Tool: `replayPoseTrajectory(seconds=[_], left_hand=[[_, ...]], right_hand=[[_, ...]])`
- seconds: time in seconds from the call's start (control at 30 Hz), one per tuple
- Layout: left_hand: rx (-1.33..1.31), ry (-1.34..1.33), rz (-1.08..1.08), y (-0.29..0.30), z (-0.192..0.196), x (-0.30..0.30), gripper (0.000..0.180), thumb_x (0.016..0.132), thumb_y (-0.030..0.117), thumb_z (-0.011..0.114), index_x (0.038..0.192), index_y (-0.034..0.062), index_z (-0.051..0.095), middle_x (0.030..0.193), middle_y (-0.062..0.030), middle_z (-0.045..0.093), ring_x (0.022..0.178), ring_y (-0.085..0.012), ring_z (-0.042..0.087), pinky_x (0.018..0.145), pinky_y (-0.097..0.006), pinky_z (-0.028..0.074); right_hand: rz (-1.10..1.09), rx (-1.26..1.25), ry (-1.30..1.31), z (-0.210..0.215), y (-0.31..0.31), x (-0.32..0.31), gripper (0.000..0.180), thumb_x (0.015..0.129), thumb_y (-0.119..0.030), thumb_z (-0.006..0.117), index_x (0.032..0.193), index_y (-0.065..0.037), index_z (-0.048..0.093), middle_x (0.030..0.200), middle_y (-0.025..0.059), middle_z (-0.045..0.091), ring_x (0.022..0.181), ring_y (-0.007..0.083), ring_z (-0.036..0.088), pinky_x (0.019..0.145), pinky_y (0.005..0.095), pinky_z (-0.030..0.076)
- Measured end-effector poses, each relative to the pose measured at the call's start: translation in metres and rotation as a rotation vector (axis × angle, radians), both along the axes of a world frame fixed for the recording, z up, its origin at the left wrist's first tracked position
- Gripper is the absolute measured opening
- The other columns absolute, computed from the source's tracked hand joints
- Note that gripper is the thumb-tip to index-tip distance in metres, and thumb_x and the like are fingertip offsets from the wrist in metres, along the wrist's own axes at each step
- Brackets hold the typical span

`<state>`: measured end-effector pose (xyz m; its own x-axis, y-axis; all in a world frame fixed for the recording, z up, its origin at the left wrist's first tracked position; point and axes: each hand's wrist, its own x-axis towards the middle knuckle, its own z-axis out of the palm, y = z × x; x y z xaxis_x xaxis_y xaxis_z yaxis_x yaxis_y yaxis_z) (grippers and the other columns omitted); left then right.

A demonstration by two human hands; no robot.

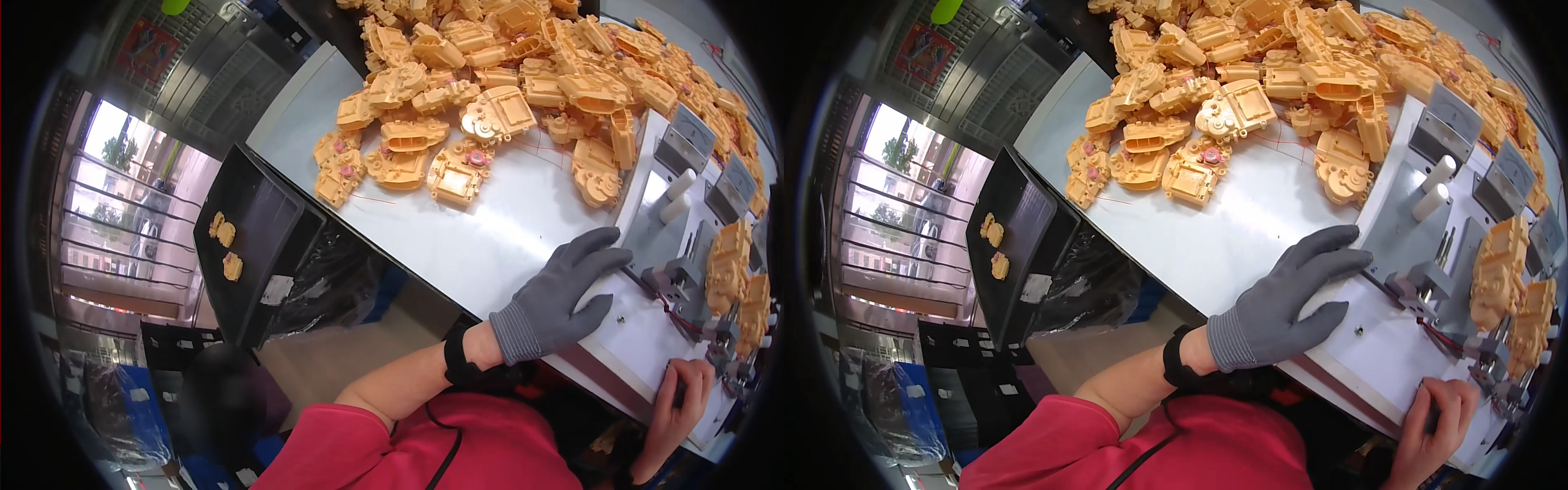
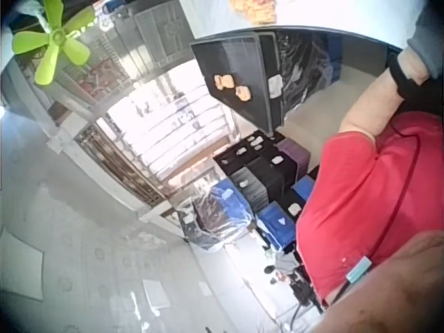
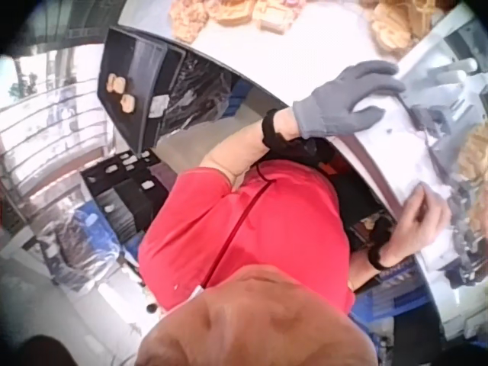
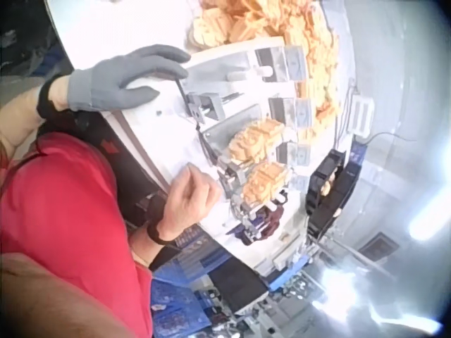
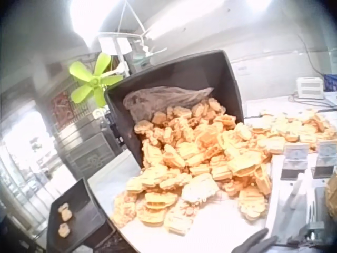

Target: The person picks up yellow plastic housing components from a pile and places them into a testing jig on a white table. They insert small metal pins into the components and press down on levers to secure them. The person repeats this process for multiple units, moving finished items to a blue basket.

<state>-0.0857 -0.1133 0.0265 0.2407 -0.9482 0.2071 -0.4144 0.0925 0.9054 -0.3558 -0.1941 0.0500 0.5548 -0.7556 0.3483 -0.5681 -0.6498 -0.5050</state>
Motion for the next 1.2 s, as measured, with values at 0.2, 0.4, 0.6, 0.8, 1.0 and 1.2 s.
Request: replayPoseTrajectory(seconds=[0.2,0.4,0.6,0.8,1.0,1.2], left_hand=[[0.008,0.011,-0.004,-0.004,0.001,0.000,0.054,0.090,0.015,0.061,0.143,0.0117,0.049,0.153,-0.0200,0.035,0.143,-0.0381,0.034,0.117,-0.045,0.033],[-0.015,0.008,0.001,-0.005,0.000,0.001,0.054,0.090,0.015,0.061,0.142,0.0116,0.049,0.152,-0.0203,0.036,0.143,-0.0386,0.034,0.116,-0.046,0.033],[-0.032,0.015,0.009,-0.002,-0.002,0.001,0.054,0.090,0.015,0.061,0.142,0.0116,0.049,0.152,-0.0202,0.036,0.142,-0.0390,0.035,0.116,-0.046,0.033],[-0.040,0.016,0.006,-0.002,-0.002,0.001,0.054,0.090,0.014,0.062,0.142,0.0114,0.049,0.152,-0.0201,0.036,0.142,-0.0388,0.035,0.116,-0.045,0.033],[-0.048,0.014,-0.006,-0.004,-0.002,0.001,0.054,0.090,0.014,0.062,0.142,0.0110,0.049,0.152,-0.0200,0.036,0.142,-0.0389,0.035,0.116,-0.045,0.033],[-0.044,0.017,0.001,-0.004,-0.003,0.001,0.054,0.090,0.014,0.062,0.142,0.0108,0.050,0.152,-0.0198,0.036,0.142,-0.0390,0.035,0.116,-0.045,0.033]], right_hand=[[-0.008,-0.014,0.017,0.002,-0.003,0.001,0.009,0.088,0.007,0.059,0.096,0.002,0.059,0.093,0.0131,0.052,0.090,0.0270,0.055,0.081,0.0334,0.043],[-0.015,0.016,0.004,0.006,-0.001,0.007,0.009,0.088,0.006,0.060,0.096,0.002,0.059,0.094,0.0131,0.053,0.092,0.0272,0.055,0.083,0.0333,0.043],[-0.019,0.009,0.007,0.006,0.000,0.009,0.008,0.088,0.005,0.061,0.095,0.002,0.059,0.095,0.0123,0.053,0.093,0.0266,0.055,0.084,0.0330,0.042],[-0.015,0.037,-0.001,0.007,0.000,0.009,0.005,0.090,0.004,0.059,0.094,0.002,0.058,0.093,0.0121,0.052,0.090,0.0266,0.053,0.082,0.0322,0.042],[-0.035,0.025,-0.003,0.008,0.002,0.013,0.002,0.092,0.003,0.057,0.093,0.002,0.056,0.092,0.0126,0.050,0.088,0.0270,0.052,0.082,0.0323,0.042],[-0.055,0.046,-0.019,0.008,0.001,0.014,0.004,0.090,0.004,0.060,0.093,0.003,0.058,0.089,0.0128,0.050,0.085,0.0277,0.052,0.079,0.0338,0.042]])
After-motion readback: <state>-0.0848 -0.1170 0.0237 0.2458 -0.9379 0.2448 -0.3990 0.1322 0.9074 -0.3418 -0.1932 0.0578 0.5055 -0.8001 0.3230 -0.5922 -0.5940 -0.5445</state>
